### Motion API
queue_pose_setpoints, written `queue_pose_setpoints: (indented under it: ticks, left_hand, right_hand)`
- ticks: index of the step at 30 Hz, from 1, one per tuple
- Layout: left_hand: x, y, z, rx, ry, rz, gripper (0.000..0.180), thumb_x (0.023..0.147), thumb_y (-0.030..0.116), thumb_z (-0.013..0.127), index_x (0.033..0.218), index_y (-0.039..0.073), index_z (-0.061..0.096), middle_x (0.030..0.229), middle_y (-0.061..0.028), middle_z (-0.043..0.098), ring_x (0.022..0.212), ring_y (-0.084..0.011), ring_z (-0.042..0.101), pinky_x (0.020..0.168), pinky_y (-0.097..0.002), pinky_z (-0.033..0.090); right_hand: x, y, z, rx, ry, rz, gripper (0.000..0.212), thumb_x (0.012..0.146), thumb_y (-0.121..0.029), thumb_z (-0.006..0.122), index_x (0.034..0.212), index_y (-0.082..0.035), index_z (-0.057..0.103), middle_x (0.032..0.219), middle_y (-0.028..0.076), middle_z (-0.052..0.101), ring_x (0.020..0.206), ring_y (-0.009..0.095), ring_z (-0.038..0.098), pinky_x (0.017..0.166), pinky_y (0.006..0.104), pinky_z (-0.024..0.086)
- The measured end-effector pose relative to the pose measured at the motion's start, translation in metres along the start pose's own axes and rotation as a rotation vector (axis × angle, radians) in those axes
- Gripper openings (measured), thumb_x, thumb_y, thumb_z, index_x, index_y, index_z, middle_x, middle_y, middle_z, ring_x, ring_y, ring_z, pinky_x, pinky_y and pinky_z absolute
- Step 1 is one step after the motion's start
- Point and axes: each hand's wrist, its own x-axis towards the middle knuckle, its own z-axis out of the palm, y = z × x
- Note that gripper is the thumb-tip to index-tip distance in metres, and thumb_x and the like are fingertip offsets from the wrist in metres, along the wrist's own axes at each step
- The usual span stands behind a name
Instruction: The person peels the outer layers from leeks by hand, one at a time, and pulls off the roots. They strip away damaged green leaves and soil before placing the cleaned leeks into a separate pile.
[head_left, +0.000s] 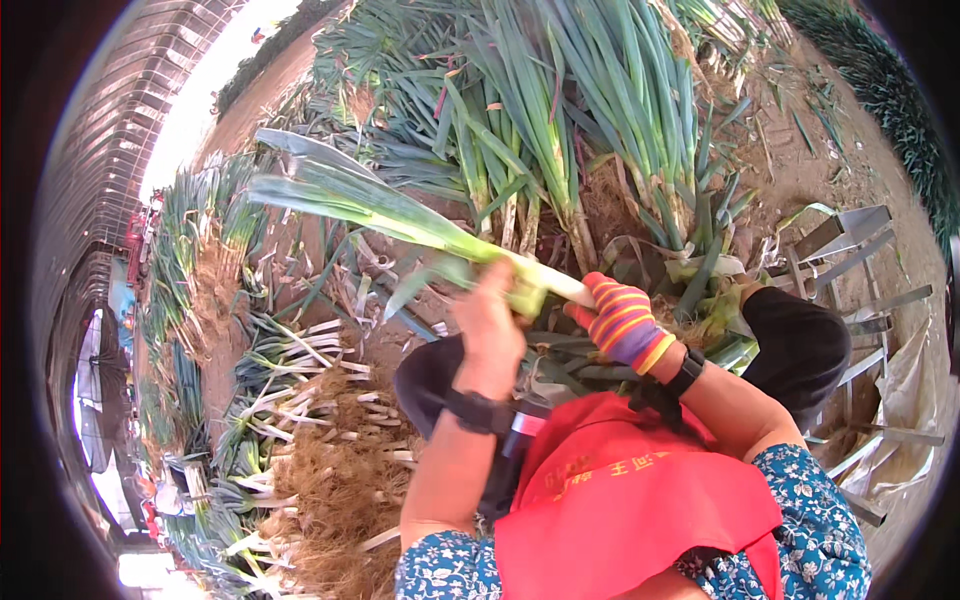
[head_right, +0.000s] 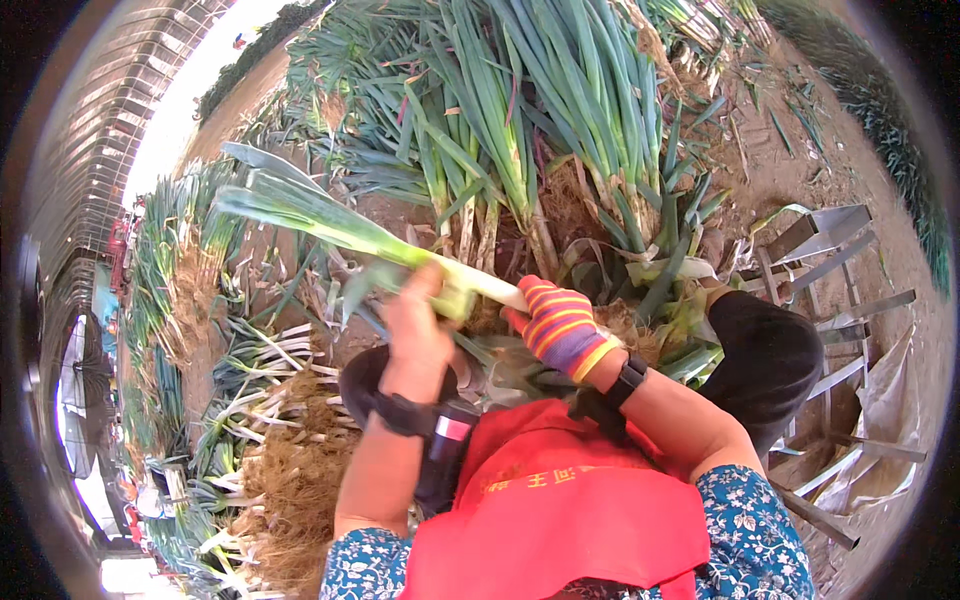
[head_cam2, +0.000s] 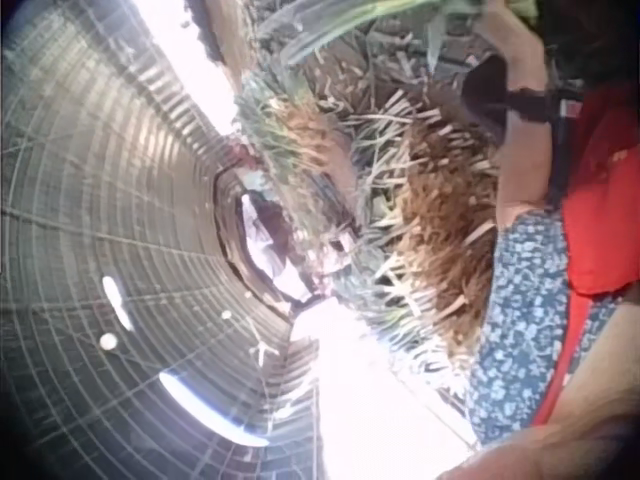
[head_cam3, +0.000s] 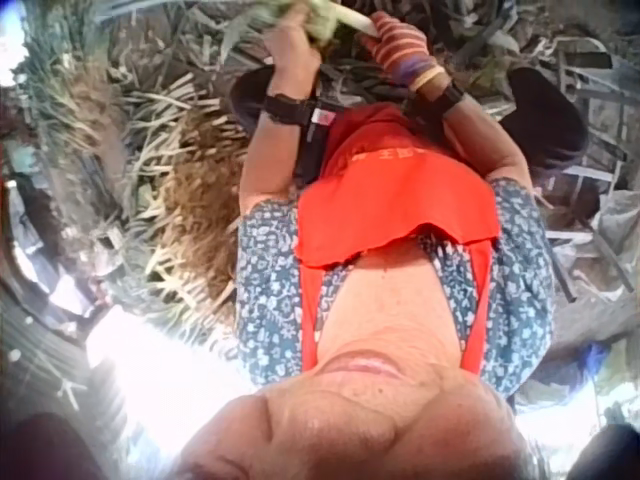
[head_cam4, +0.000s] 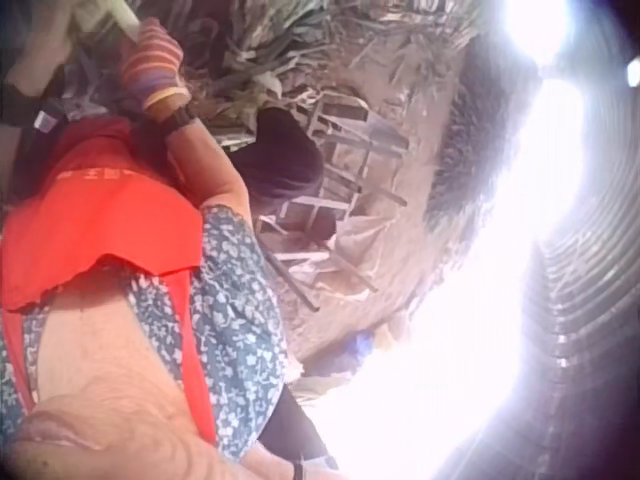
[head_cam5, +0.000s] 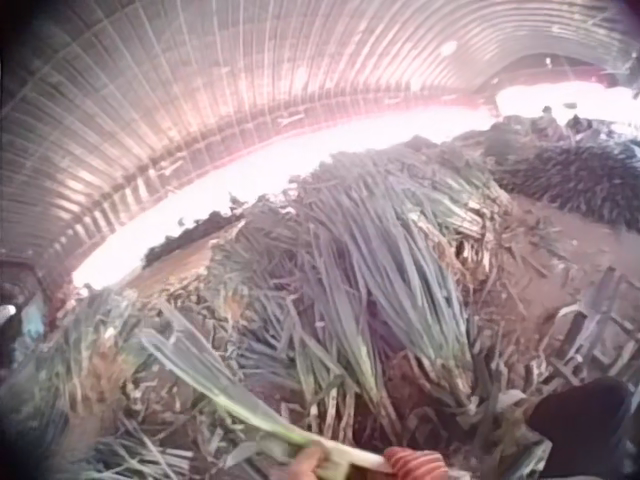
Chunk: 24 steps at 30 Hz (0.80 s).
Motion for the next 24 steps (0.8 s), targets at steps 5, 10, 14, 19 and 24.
queue_pose_setpoints:
  ticks: [5,10,14,19,24]
  left_hand:
    - [-0.053,-0.043,-0.004,0.354,-0.398,-0.529,0.026,0.081,0.021,0.066,0.099,0.003,0.06,0.079,-0.0022,0.062,0.065,-0.0122,0.06,0.052,-0.0249,0.047]
    - [-0.024,-0.013,-0.053,0.905,-0.371,0.013,0.036,0.079,0.018,0.069,0.105,-0.001,0.054,0.086,-0.0035,0.061,0.068,-0.0094,0.057,0.055,-0.0229,0.045]
    - [-0.03,0.027,-0.041,0.041,-0.272,0.057,0.025,0.081,0.007,0.066,0.101,0.001,0.054,0.095,-0.0103,0.059,0.092,-0.0208,0.06,0.079,-0.0373,0.051]
    - [-0.03,0.016,-0.053,-0.147,-0.023,0.146,0.013,0.079,0.0,0.062,0.089,0.001,0.053,0.082,-0.0135,0.061,0.079,-0.0334,0.064,0.076,-0.049,0.052]
    - [-0.052,0.056,-0.06,-0.145,-0.202,0.221,0.016,0.079,-0.006,0.058,0.091,0.001,0.051,0.085,-0.013,0.061,0.081,-0.0308,0.064,0.078,-0.0448,0.054]
  right_hand:
    - [0.013,0.026,0.003,-0.053,-0.064,-0.028,0.026,0.068,-0.022,0.074,0.081,-0.005,0.059,0.061,0.015,0.059,0.058,0.035,0.06,0.049,0.0382,0.045]
    - [0.001,0.031,-0.023,0.042,-0.172,-0.014,0.03,0.068,-0.024,0.076,0.086,-0.004,0.062,0.066,0.016,0.061,0.062,0.033,0.062,0.051,0.037,0.047]
    - [-0.019,0.019,-0.022,0.04,-0.198,-0.067,0.024,0.069,-0.018,0.067,0.087,-0.004,0.06,0.08,0.018,0.064,0.071,0.036,0.062,0.061,0.0412,0.05]
    - [-0.016,-0.008,-0.029,0.26,-0.551,-0.115,0.046,0.07,-0.014,0.066,0.113,0.0,0.055,0.096,0.02,0.061,0.09,0.03,0.062,0.077,0.0355,0.049]
    - [0.011,0.01,-0.049,1.148,-0.896,0.319,0.056,0.081,-0.016,0.065,0.129,0.003,0.043,0.119,0.008,0.054,0.107,0.017,0.052,0.092,0.0301,0.041]
